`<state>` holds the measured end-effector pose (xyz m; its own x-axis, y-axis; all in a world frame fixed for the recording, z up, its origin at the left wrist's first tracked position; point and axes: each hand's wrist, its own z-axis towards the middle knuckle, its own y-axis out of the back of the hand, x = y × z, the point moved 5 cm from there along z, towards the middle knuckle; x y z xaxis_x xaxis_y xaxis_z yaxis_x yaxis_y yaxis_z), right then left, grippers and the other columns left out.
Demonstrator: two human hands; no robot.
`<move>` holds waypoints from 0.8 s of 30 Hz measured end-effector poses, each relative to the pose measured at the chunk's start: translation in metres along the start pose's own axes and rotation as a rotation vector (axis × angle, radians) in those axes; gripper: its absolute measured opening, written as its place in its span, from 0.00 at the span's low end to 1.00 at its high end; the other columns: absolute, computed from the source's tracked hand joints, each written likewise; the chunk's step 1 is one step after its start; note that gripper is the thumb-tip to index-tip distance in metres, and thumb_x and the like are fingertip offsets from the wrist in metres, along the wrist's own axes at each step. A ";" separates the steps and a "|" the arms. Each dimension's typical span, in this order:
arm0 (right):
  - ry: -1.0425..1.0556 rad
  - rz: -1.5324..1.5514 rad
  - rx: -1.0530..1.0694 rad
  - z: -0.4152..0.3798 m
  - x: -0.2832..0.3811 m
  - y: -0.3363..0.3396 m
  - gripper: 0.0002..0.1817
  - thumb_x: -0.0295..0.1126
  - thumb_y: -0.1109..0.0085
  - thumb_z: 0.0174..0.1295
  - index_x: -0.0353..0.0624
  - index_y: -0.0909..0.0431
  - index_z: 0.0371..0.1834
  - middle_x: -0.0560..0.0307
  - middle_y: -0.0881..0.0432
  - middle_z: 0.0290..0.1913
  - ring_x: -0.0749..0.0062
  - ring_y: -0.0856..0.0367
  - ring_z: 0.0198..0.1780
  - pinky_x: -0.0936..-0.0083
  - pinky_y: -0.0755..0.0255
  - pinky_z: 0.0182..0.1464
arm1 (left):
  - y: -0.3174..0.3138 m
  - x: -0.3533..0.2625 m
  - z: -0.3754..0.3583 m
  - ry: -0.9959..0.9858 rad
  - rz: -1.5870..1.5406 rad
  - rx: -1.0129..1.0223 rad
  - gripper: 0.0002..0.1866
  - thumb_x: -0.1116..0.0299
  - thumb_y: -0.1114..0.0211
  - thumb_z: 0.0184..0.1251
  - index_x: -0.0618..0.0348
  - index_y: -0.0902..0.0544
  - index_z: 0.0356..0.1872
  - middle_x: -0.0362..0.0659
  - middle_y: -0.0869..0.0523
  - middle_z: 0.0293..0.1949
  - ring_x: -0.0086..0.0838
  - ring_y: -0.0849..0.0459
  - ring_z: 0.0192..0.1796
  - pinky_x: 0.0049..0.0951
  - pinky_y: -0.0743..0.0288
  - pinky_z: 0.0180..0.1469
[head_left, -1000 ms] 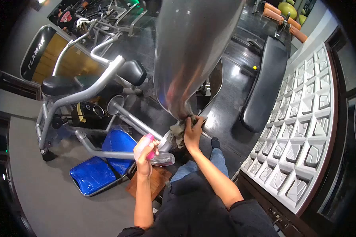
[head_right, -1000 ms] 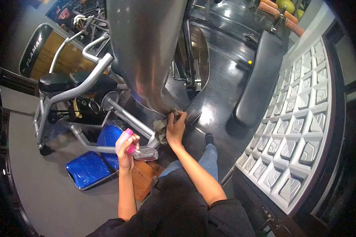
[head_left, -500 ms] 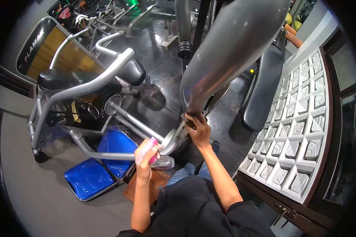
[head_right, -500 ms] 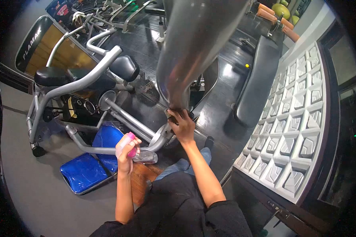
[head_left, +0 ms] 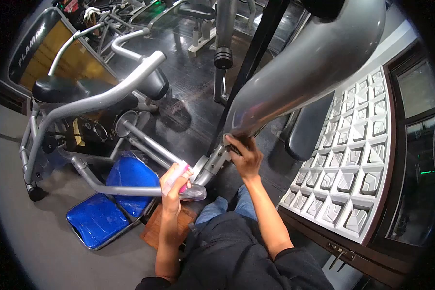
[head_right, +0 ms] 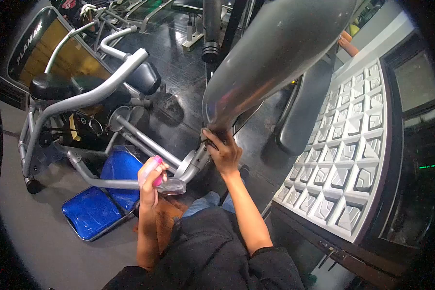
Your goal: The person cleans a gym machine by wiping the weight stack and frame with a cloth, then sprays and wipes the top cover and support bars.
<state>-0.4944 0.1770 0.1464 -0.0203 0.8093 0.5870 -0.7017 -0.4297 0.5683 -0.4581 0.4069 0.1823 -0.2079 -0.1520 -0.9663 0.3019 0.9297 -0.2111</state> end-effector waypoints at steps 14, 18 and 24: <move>-0.055 0.086 -0.192 0.049 0.056 0.038 0.27 0.22 0.24 0.37 0.52 0.10 0.47 0.58 0.18 0.31 0.70 0.18 0.29 0.74 0.24 0.34 | 0.011 0.003 0.023 0.011 0.089 0.040 0.06 0.74 0.39 0.63 0.67 0.18 0.34 0.40 0.21 0.30 0.19 0.26 0.27 0.20 0.37 0.31; -0.133 -0.028 -0.114 0.007 0.024 -0.006 0.25 0.28 0.25 0.42 0.60 0.12 0.49 0.60 0.14 0.40 0.66 0.14 0.37 0.72 0.22 0.38 | 0.011 0.007 0.026 0.034 0.101 0.056 0.09 0.71 0.40 0.61 0.68 0.18 0.38 0.43 0.17 0.34 0.21 0.24 0.29 0.21 0.32 0.34; -0.256 -0.076 -0.021 -0.045 -0.027 -0.045 0.24 0.31 0.25 0.44 0.61 0.12 0.49 0.60 0.14 0.43 0.64 0.14 0.37 0.71 0.22 0.37 | 0.011 0.014 0.029 0.061 0.109 0.087 0.10 0.71 0.40 0.61 0.67 0.18 0.38 0.43 0.18 0.34 0.22 0.24 0.29 0.22 0.31 0.34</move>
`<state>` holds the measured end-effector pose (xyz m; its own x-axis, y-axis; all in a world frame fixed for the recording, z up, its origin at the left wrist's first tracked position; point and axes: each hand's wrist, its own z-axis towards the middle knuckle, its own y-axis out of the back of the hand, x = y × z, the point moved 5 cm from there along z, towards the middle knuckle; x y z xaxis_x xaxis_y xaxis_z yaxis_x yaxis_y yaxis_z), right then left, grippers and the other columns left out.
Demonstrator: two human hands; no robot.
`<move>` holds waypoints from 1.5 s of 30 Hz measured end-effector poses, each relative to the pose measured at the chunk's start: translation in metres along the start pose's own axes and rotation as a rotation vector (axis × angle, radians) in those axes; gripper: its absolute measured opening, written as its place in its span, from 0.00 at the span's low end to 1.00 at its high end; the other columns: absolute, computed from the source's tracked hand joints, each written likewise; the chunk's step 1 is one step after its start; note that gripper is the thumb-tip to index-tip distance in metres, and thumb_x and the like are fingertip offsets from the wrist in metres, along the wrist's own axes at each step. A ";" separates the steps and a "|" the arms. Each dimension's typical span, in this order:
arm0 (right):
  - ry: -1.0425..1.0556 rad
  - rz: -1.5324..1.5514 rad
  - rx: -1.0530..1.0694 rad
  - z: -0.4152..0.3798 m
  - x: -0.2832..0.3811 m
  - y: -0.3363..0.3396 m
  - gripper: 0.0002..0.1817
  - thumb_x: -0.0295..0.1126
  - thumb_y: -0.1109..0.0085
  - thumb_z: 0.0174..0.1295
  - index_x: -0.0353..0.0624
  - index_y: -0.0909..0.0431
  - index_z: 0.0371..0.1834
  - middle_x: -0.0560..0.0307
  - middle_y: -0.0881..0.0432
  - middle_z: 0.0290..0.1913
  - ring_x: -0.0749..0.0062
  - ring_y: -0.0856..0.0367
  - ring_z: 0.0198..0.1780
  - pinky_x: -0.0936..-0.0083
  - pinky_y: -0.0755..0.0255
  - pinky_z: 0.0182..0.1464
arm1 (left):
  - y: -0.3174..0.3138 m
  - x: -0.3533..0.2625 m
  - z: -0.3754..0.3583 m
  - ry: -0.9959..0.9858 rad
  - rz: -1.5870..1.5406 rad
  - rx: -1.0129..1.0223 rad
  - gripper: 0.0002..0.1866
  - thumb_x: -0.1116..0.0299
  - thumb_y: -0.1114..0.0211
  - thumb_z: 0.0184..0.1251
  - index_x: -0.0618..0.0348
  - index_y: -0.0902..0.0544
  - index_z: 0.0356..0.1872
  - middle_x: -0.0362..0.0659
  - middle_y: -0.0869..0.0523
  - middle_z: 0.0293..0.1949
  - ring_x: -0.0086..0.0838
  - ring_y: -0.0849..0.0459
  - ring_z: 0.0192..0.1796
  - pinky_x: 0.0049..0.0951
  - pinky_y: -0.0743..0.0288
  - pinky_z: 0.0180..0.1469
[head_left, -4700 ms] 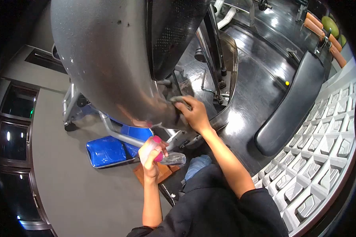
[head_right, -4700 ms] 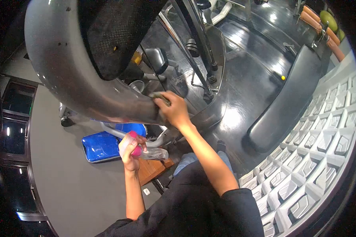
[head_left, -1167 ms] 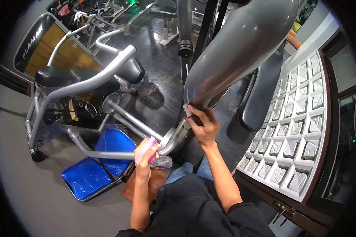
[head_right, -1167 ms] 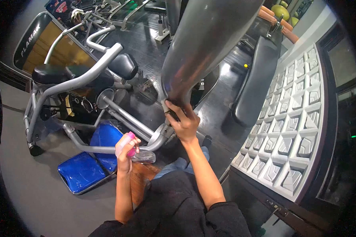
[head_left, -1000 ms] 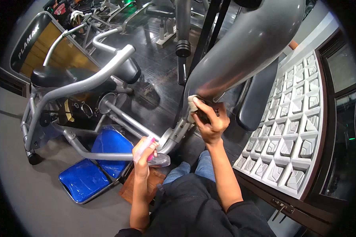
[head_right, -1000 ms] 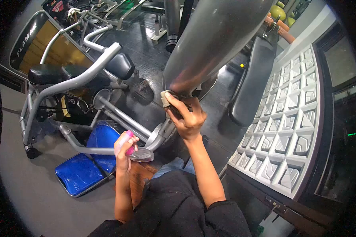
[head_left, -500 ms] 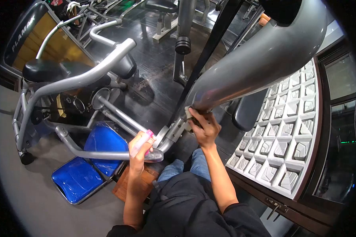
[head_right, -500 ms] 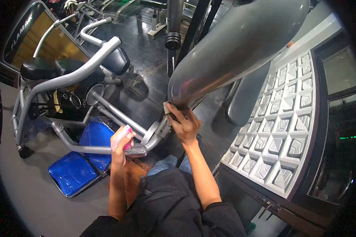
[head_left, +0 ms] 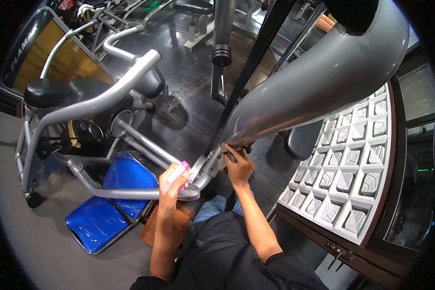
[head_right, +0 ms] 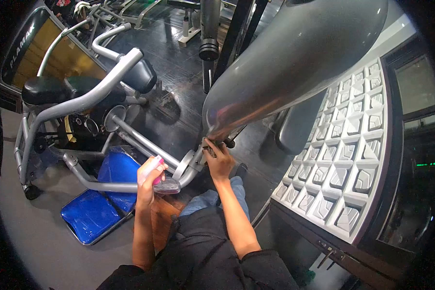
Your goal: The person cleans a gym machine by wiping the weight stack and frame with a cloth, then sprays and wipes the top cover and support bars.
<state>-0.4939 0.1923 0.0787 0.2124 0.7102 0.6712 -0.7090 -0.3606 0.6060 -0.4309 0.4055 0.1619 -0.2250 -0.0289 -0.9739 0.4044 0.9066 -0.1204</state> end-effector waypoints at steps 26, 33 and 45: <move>-0.417 0.592 -0.303 -0.006 0.005 0.022 0.12 0.26 0.35 0.57 0.38 0.26 0.42 0.54 0.24 0.42 0.64 0.25 0.48 0.70 0.32 0.55 | 0.001 0.012 -0.011 0.034 0.008 -0.014 0.07 0.73 0.39 0.62 0.68 0.18 0.32 0.41 0.21 0.30 0.20 0.26 0.27 0.20 0.37 0.31; -0.955 0.855 -0.443 -0.041 -0.026 -0.041 0.10 0.27 0.46 0.67 0.41 0.29 0.49 0.60 0.27 0.47 0.73 0.28 0.51 0.74 0.34 0.59 | 0.005 0.015 -0.013 0.057 0.098 0.014 0.07 0.71 0.41 0.61 0.65 0.20 0.33 0.44 0.20 0.33 0.23 0.24 0.29 0.22 0.32 0.34; -1.477 1.625 -0.004 -0.037 -0.026 -0.069 0.16 0.31 0.57 0.71 0.41 0.24 0.57 0.53 0.19 0.56 0.59 0.20 0.58 0.59 0.26 0.63 | 0.006 0.012 -0.015 0.033 0.026 -0.024 0.06 0.73 0.38 0.64 0.66 0.18 0.32 0.39 0.23 0.29 0.18 0.26 0.28 0.21 0.37 0.31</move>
<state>-0.4759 0.2211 0.0036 -0.1858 -0.9612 0.2038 -0.7521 0.0057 -0.6590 -0.4446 0.4168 0.1528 -0.2439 0.0087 -0.9698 0.3893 0.9167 -0.0897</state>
